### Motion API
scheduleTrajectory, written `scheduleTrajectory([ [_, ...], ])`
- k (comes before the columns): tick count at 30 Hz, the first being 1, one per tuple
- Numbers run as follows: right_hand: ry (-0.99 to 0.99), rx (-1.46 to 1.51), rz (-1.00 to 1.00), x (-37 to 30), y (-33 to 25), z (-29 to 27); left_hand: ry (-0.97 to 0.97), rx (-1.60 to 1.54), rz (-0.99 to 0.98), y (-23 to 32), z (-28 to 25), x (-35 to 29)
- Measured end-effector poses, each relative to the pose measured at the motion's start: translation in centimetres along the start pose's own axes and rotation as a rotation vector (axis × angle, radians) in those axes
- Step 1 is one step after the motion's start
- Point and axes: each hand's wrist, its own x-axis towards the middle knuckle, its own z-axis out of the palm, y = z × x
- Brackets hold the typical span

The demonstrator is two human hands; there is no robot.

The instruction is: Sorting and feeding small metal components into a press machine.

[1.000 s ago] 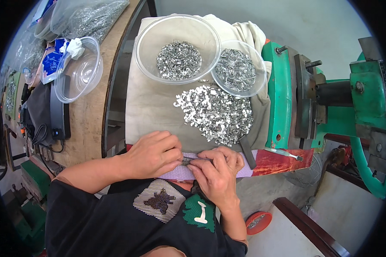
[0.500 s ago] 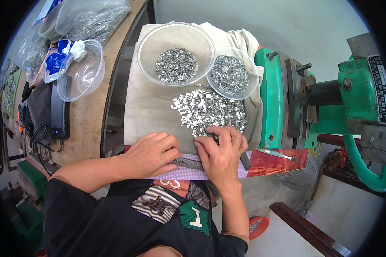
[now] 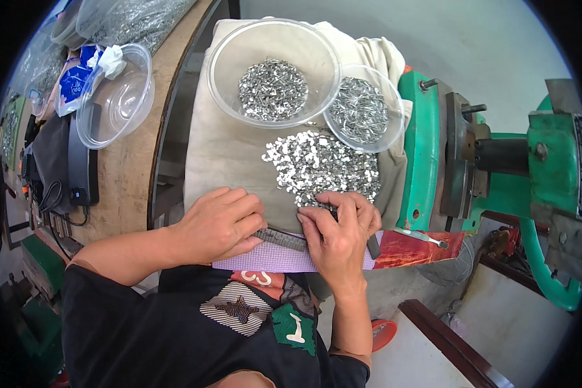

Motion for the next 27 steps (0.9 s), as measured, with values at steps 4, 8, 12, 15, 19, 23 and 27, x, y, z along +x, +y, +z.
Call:
scheduleTrajectory([
  [4, -0.029, -0.028, -0.009, 0.2, 0.4, -0.1, 0.057, -0.052, 0.009, -0.1, 0.1, 0.5],
  [8, -0.043, 0.013, -0.013, 0.6, 0.6, 0.1, 0.049, -0.092, 0.008, -0.5, -0.3, 0.5],
  [12, -0.055, 0.063, -0.017, 0.7, 0.9, 0.3, -0.004, -0.128, -0.005, -1.1, -0.3, 0.3],
  [15, -0.016, 0.129, 0.000, 0.2, 1.1, 1.0, -0.003, -0.149, 0.023, -1.2, -0.3, 0.3],
  [19, -0.003, 0.115, -0.016, -0.3, 1.3, 1.2, 0.004, -0.113, 0.059, -1.1, 0.1, 0.1],
  [23, 0.010, 0.102, -0.029, -0.1, 1.4, 1.4, 0.009, -0.036, 0.085, -0.8, 0.1, 0.1],
  [27, 0.035, 0.104, -0.015, 0.0, 1.5, 1.2, 0.083, -0.029, 0.125, -0.5, 0.4, 0.6],
])
